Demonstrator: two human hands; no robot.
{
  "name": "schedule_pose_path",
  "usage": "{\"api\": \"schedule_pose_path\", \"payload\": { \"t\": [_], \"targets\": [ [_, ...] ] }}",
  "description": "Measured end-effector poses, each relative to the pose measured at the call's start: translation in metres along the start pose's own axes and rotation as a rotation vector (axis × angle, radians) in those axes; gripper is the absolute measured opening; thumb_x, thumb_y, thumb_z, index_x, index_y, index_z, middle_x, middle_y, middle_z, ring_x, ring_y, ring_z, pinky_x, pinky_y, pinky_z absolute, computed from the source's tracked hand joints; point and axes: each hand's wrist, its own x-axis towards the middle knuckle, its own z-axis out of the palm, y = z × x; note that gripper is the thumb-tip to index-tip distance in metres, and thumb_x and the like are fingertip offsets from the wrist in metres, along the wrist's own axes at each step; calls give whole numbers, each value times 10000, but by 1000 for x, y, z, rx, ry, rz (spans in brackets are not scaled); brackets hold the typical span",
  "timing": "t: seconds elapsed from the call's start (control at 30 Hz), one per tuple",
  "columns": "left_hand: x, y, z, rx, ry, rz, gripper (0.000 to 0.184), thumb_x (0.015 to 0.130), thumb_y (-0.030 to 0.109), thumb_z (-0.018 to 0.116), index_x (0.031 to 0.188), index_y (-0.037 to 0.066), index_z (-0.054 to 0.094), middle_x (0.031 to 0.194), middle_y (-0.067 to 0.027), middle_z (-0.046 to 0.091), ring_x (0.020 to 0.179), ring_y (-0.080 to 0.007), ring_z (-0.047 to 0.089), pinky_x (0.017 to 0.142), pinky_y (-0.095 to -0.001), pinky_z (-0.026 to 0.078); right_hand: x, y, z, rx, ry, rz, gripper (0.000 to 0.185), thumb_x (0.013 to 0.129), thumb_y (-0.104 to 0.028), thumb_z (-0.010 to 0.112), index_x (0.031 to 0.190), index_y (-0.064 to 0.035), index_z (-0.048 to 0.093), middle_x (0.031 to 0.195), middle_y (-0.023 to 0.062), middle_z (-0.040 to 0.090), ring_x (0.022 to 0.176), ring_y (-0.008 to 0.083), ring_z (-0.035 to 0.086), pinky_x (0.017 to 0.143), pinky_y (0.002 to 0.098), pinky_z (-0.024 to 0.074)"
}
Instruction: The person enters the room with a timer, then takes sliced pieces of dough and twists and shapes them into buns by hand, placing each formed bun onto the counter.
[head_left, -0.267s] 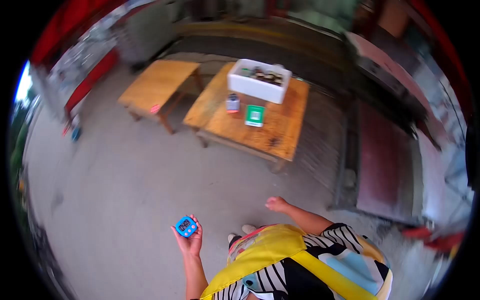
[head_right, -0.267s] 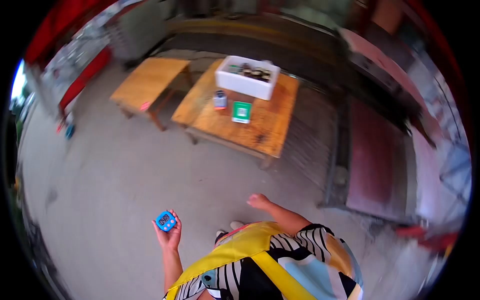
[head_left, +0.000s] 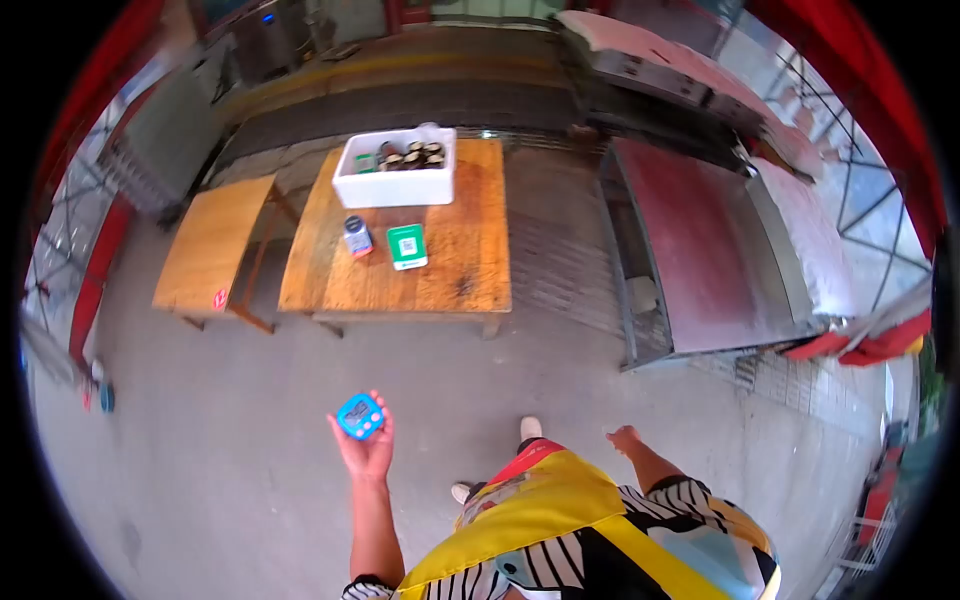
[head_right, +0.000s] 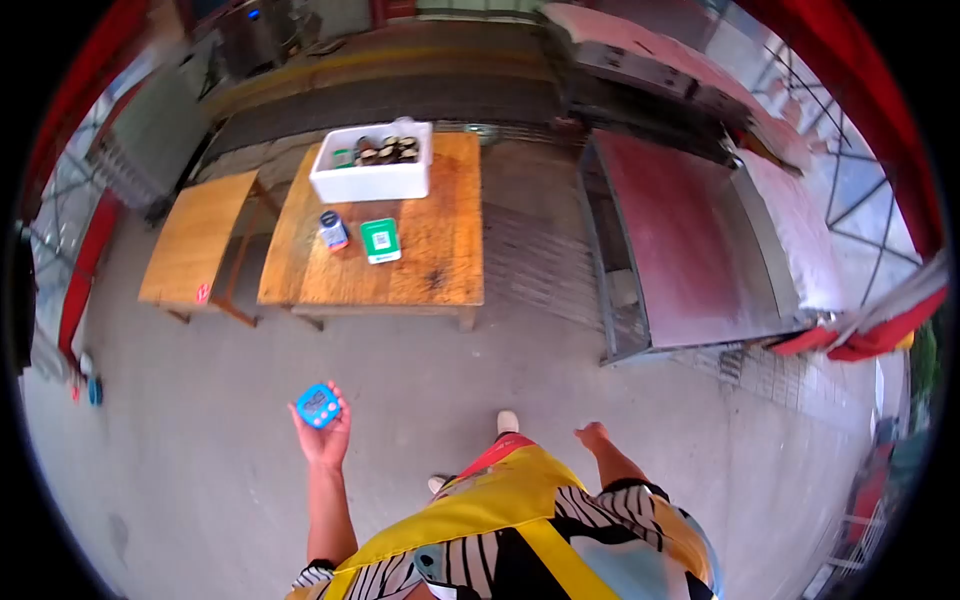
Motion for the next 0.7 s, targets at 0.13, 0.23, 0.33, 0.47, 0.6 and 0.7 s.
{"api": "schedule_pose_path", "payload": {
  "t": [0.13,0.23,0.33,0.47,0.6,0.7],
  "targets": [
    [100,-117,64,76,-154,-352,665,871,574,378,1165,-14,475,1134,-181,538,985,-305,532,849,-399,463,-57,19,-33,843,-132,211,333,804,-424,615,831,-94,583,688,48,604,573,185,585,489,369,468],
    [185,-215,133,115,-268,-541,699,870,601,330,1153,-20,482,1129,-191,540,977,-306,538,848,-392,465,18,15,-71,1010,-146,189,263,814,-345,630,849,-89,580,710,32,602,601,159,585,492,338,467],
    [262,-298,180,124,-298,-664,712,879,604,281,1159,-20,479,1132,-195,537,988,-305,534,851,-396,462,115,9,-131,788,-6,-11,222,818,-295,629,897,-91,591,746,17,616,631,162,593,503,340,468],
    [328,-361,256,148,-257,-650,733,885,605,241,1163,-32,473,1133,-196,538,1001,-306,534,853,-392,459,120,-54,-283,1109,42,85,208,820,-269,621,941,-102,602,752,11,621,624,160,589,494,327,462],
    [389,-366,304,119,-327,-553,720,872,613,293,1158,-21,477,1141,-197,536,995,-304,537,852,-393,460,176,-98,-394,883,124,97,161,810,-246,631,889,-113,590,724,20,606,598,151,571,485,301,439],
    [459,-362,343,86,-337,-448,705,873,608,309,1155,-15,478,1131,-196,538,998,-298,535,845,-388,464,278,-115,-478,650,88,-88,212,798,-261,631,944,-112,598,751,13,606,630,142,569,516,301,464]
  ]
}}
